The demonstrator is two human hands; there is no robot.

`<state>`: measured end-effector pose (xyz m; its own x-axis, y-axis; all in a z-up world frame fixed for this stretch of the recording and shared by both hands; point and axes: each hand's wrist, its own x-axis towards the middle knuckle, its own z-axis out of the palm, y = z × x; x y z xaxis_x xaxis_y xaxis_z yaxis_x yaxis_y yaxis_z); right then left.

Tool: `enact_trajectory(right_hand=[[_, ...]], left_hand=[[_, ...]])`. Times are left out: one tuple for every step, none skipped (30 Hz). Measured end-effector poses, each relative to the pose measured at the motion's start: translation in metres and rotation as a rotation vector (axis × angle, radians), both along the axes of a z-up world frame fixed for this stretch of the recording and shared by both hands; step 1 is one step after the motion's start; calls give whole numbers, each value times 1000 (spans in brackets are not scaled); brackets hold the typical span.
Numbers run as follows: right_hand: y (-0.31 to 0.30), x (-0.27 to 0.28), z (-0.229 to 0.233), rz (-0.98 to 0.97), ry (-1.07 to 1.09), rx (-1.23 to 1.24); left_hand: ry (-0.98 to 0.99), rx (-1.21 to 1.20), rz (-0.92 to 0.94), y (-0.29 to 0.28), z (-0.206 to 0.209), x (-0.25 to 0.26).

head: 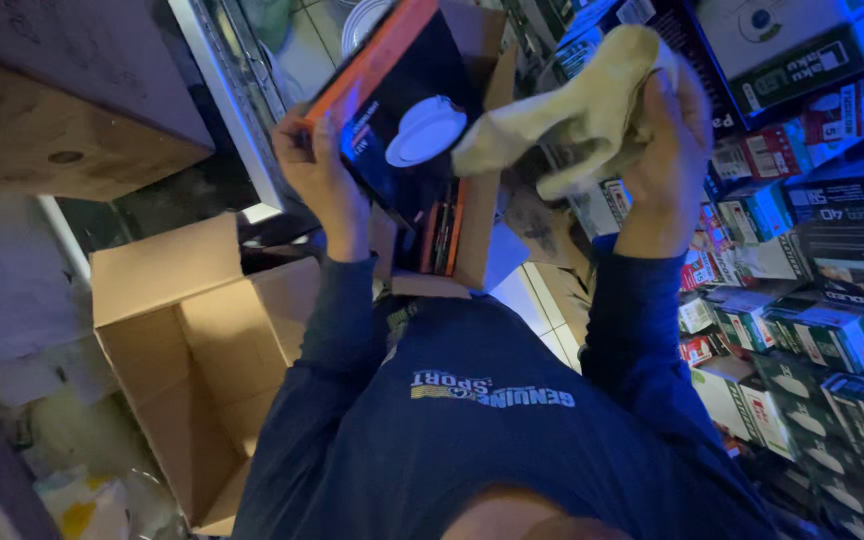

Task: The person wipes down several boxes of LED downlights with a cloth before placing them into a larger cardboard box.

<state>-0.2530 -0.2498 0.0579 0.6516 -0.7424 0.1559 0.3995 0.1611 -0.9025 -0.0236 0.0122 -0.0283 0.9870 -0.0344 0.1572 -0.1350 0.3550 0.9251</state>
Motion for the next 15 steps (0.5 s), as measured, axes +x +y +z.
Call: enact_trajectory(right_hand=[[3, -1, 12, 11, 2, -56], [8, -1, 22, 19, 17, -86], [14, 3, 30, 26, 32, -116], [22, 10, 36, 35, 47, -145], [30, 21, 38, 61, 109, -156], [37, 38, 37, 86, 173, -166], [43, 54, 35, 110, 238, -175], [45, 70, 33, 236, 276, -212], [46, 86, 30, 362, 312, -251], [46, 101, 25, 277, 444, -408], [46, 115, 19, 188, 574, -564], [47, 123, 13, 101, 699, -722], [50, 121, 9, -76, 661, -929], [51, 118, 7, -250, 602, -1137], [52, 118, 7, -424, 527, -1342]], left_hand=[[38, -61, -10, -4, -4, -5], [81, -124, -24, -10, -10, -11], [124, -186, -38, -14, -16, -16], [158, -191, -74, -18, -21, -19], [192, -196, -110, -21, -26, -21], [227, -199, -146, -23, -32, -23], [268, -230, -166, -26, -37, -26], [310, -261, -183, -29, -42, -30], [352, -292, -201, -30, -47, -32], [402, -345, -215, -31, -52, -32], [452, -399, -229, -32, -57, -32], [499, -456, -237, -32, -62, -31], [509, -451, -226, -30, -66, -32], [515, -450, -212, -31, -69, -31], [522, -449, -198, -31, -71, -30]])
